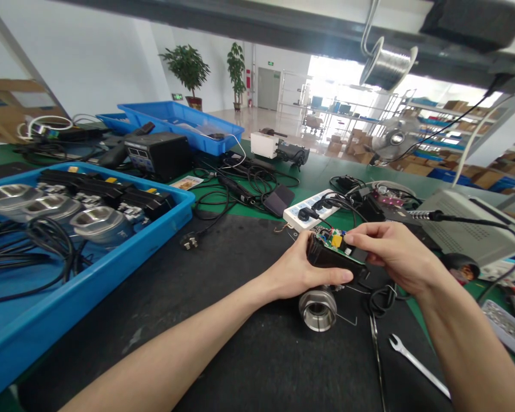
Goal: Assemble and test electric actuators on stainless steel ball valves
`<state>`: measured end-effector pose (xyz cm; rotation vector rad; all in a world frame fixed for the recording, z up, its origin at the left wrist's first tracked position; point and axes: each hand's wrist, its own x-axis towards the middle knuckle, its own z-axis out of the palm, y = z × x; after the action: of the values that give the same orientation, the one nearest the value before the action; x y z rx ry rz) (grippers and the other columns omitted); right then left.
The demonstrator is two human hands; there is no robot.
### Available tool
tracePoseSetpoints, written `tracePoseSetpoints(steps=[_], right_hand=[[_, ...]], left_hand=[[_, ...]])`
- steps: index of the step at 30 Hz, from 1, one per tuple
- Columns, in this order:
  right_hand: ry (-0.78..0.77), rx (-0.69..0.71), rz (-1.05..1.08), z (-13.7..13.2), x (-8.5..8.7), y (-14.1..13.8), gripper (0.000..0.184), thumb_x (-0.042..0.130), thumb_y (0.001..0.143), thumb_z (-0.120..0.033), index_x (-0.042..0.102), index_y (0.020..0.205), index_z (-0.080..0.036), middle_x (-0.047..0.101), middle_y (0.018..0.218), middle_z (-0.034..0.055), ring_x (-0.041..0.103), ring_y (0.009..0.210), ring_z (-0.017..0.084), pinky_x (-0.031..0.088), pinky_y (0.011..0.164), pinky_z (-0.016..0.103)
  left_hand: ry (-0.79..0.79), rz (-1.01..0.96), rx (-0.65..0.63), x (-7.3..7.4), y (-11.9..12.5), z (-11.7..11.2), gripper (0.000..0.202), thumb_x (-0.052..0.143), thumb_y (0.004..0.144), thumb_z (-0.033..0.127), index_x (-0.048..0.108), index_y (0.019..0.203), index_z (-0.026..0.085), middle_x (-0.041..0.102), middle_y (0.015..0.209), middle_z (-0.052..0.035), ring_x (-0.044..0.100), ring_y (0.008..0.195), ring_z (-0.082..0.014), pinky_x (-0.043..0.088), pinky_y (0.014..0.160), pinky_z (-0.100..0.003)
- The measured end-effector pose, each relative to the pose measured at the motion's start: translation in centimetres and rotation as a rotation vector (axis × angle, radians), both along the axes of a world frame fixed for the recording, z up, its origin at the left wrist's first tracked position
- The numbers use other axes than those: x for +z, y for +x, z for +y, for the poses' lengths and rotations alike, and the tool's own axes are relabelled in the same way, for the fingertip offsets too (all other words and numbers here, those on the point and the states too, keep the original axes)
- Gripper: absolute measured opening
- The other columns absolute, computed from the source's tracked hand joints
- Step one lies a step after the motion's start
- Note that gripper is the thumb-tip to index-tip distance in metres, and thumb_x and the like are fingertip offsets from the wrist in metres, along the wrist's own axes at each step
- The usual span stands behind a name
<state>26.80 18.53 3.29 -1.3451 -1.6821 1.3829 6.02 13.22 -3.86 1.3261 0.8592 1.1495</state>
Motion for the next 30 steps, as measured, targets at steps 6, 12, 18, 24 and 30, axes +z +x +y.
tracePoseSetpoints(steps=[6, 12, 18, 24, 30], right_hand=[[0.001, 0.006, 0.002, 0.07, -0.01, -0.05, 0.045, 0.089, 0.07, -0.054, 0.077, 0.082, -0.012, 0.063, 0.075, 0.002, 0.037, 0.055, 0.002, 0.023, 0.045, 0.016], [0.007, 0.003, 0.003, 0.01, -0.04, -0.06, 0.041, 0.089, 0.071, -0.05, 0.076, 0.08, -0.012, 0.061, 0.072, 0.0008, 0.036, 0.054, 0.002, 0.022, 0.045, 0.016], [0.002, 0.007, 0.005, -0.02, -0.16, 0.01, 0.043, 0.088, 0.072, -0.052, 0.076, 0.08, -0.012, 0.059, 0.071, 0.0, 0.034, 0.053, 0.001, 0.022, 0.045, 0.016], [-0.002, 0.01, 0.016, -0.06, -0.15, -0.05, 0.042, 0.089, 0.072, -0.051, 0.075, 0.08, -0.012, 0.06, 0.073, 0.0011, 0.035, 0.055, 0.002, 0.022, 0.045, 0.017], [-0.009, 0.018, 0.017, -0.05, -0.07, 0.07, 0.041, 0.089, 0.072, -0.049, 0.076, 0.081, -0.011, 0.062, 0.078, 0.0029, 0.036, 0.058, 0.003, 0.023, 0.046, 0.017]], left_hand=[[0.004, -0.01, -0.015, 0.11, 0.0, -0.02, 0.086, 0.094, 0.07, 0.043, 0.05, 0.141, 0.021, 0.064, 0.139, -0.0126, 0.062, 0.129, -0.0337, 0.05, 0.11, -0.052], [0.008, -0.005, -0.01, 0.19, -0.02, -0.09, 0.086, 0.094, 0.07, 0.043, 0.05, 0.141, 0.021, 0.065, 0.138, -0.013, 0.062, 0.129, -0.034, 0.049, 0.11, -0.052], [0.027, -0.009, 0.001, 0.2, 0.03, -0.14, 0.085, 0.094, 0.07, 0.042, 0.05, 0.141, 0.021, 0.063, 0.141, -0.0128, 0.06, 0.131, -0.0334, 0.049, 0.111, -0.05], [0.003, -0.021, -0.01, 0.36, -0.02, -0.17, 0.084, 0.094, 0.07, 0.041, 0.052, 0.139, 0.019, 0.067, 0.134, -0.0132, 0.063, 0.126, -0.034, 0.051, 0.107, -0.051], [-0.001, -0.017, -0.017, 0.41, -0.03, -0.2, 0.083, 0.094, 0.07, 0.042, 0.051, 0.138, 0.02, 0.068, 0.132, -0.0132, 0.064, 0.124, -0.0345, 0.052, 0.106, -0.052]])
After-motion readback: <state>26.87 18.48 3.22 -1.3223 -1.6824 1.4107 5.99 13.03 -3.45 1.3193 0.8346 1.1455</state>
